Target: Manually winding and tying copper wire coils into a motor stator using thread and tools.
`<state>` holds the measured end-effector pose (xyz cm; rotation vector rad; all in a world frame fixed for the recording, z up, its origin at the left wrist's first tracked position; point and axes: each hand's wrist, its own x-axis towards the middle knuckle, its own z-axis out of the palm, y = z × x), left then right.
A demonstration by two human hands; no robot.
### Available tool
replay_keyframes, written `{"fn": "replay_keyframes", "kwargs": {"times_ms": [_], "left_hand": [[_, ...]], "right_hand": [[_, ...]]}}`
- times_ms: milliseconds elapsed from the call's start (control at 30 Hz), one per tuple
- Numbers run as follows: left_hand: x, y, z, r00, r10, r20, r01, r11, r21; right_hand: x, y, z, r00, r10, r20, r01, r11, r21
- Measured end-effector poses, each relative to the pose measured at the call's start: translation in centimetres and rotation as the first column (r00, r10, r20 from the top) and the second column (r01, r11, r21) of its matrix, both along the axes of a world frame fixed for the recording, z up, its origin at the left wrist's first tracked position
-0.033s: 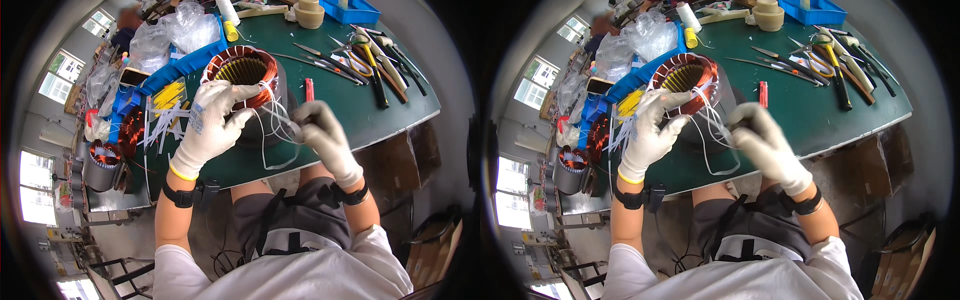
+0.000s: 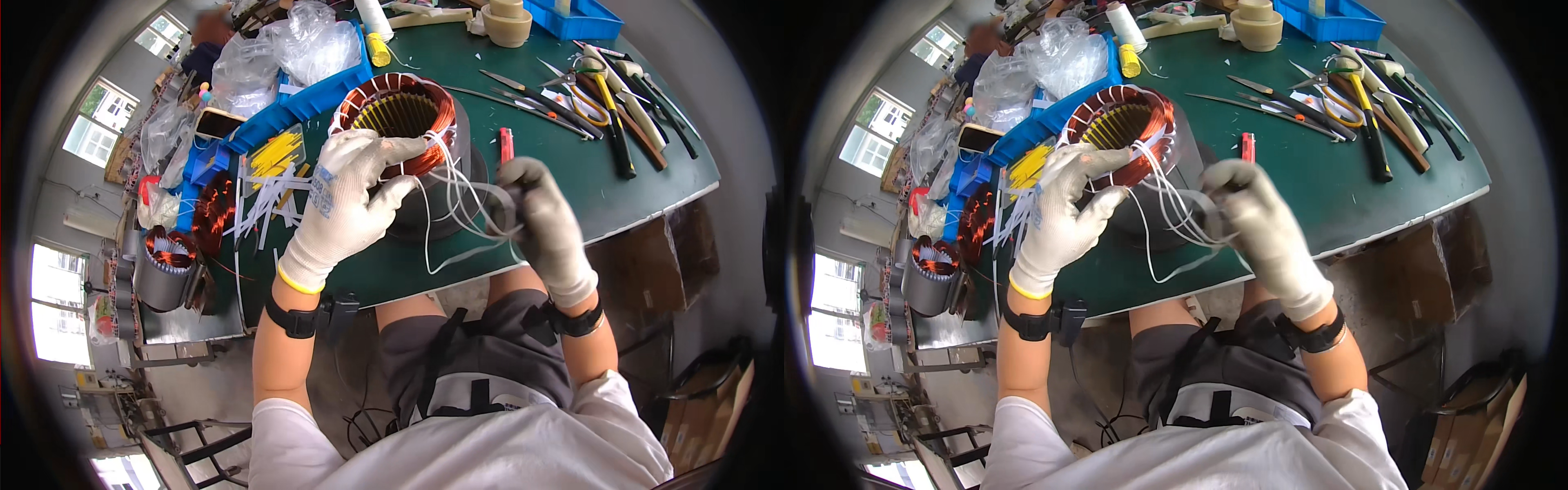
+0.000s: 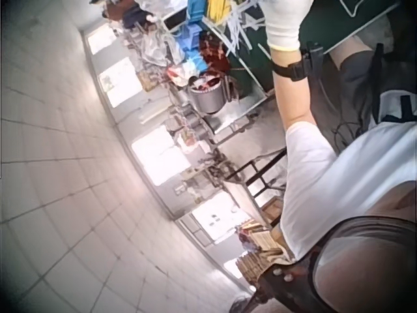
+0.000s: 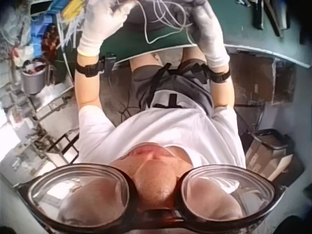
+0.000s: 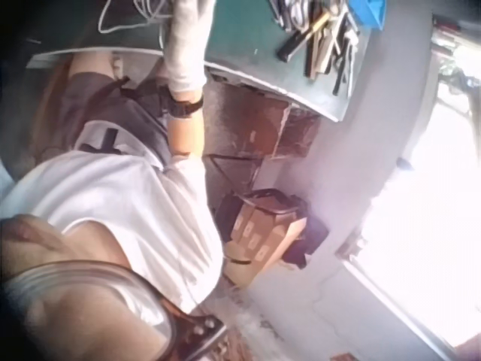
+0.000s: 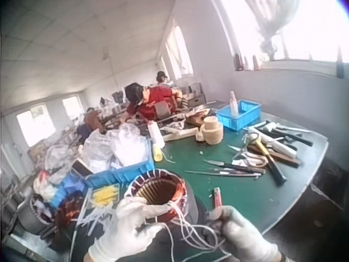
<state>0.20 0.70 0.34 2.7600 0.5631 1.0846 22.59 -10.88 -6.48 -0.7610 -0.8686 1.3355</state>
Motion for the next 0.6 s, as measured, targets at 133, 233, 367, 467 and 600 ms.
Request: {"fn": "replay_keyframes", "kwargs": {"times_ms": [133,233,367,467,600], "left_hand": [[0.1,0.2,0.3,0.999,-0.03,-0.038,0.03,1.0,0.007],[-0.6,0.1,-0.3,0.999,0.006,-0.042,-0.004,0.999,0.048],[-0.4,0.0,-0.4,0.999,0.021,-0.027,-0.02,0.999,0.044],[-0.7,0.3,-0.8,0.998,0.06,-0.026,-0.059,0.997,0.045],[0.0,0.0,0.4,0.996,0.049,-0.077,-0.047,0.998,0.035]], "right_hand": [[2.0,-1.6,-1.3,0.98,-0.024,-0.198,0.059,0.983,0.172],[5.0,-3.0,-1.4,0.731,-0.338,0.592,0.24,0.94,0.241],[14.7,-7.1,-5.1,0.722,0.042,-0.691,0.322,0.863,0.389],[20.2,-12.9,-8.3,0.804,-0.253,-0.539,0.432,0.871,0.236],[27.5,-24.6,-12.6,0.58,-0.803,0.141,0.814,0.579,-0.046]]}}
